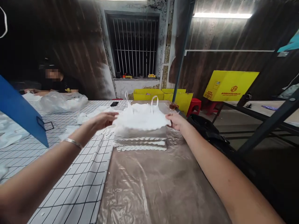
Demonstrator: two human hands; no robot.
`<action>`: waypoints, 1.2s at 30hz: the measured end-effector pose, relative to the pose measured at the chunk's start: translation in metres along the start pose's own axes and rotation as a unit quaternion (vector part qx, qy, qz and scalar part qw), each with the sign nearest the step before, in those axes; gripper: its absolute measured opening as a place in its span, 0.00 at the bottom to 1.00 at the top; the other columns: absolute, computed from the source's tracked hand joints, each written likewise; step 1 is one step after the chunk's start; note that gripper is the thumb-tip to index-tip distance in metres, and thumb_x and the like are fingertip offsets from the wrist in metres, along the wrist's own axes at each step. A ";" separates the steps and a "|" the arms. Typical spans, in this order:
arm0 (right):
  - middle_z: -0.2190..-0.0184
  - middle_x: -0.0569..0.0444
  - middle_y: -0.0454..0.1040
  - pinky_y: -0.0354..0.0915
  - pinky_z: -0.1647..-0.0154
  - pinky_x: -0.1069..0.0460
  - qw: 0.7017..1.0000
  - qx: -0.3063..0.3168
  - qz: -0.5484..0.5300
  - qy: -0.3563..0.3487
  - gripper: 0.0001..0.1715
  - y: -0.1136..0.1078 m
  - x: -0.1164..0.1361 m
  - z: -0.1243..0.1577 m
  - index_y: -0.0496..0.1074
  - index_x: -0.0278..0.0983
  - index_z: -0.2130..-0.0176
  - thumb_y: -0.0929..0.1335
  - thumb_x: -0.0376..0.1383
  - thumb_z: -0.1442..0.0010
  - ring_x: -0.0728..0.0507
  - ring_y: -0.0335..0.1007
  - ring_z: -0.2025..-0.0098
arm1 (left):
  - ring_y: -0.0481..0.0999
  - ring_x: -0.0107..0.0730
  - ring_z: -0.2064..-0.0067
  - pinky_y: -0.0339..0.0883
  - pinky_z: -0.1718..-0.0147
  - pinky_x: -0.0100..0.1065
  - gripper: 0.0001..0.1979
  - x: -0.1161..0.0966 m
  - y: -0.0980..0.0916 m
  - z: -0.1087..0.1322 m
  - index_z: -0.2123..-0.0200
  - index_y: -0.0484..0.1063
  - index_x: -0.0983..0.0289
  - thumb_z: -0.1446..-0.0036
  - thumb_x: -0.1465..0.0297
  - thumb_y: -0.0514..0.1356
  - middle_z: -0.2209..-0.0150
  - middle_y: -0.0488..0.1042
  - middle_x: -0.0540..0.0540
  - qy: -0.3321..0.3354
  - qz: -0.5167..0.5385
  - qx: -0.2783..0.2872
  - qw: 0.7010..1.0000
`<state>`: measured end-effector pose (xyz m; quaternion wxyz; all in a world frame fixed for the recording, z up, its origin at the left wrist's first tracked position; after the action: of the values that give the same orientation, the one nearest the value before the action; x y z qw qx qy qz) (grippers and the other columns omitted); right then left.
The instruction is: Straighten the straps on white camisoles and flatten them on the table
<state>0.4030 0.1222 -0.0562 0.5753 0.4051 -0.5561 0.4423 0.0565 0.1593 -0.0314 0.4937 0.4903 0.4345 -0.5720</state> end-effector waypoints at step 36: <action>0.61 0.47 0.74 0.55 0.57 0.45 0.730 -0.061 0.520 -0.438 0.04 0.037 -0.084 0.036 0.69 0.39 0.62 0.65 0.32 0.39 0.37 0.65 0.58 | 0.77 0.34 0.64 0.69 0.64 0.36 0.08 -0.036 -0.007 -0.126 0.64 0.71 0.68 0.42 0.67 0.61 0.63 0.75 0.60 0.067 -0.260 -0.133 0.954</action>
<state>0.3584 0.0929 -0.1387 -0.0293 0.1656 -0.8960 0.4110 0.0675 0.2890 -0.0131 0.3585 0.3280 0.6508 -0.5834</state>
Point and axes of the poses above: each hand's wrist, its own z-axis away from the middle knuckle, its own y-axis out of the palm, x = y × z, the point moved 1 cm from there along -z, towards the middle knuckle
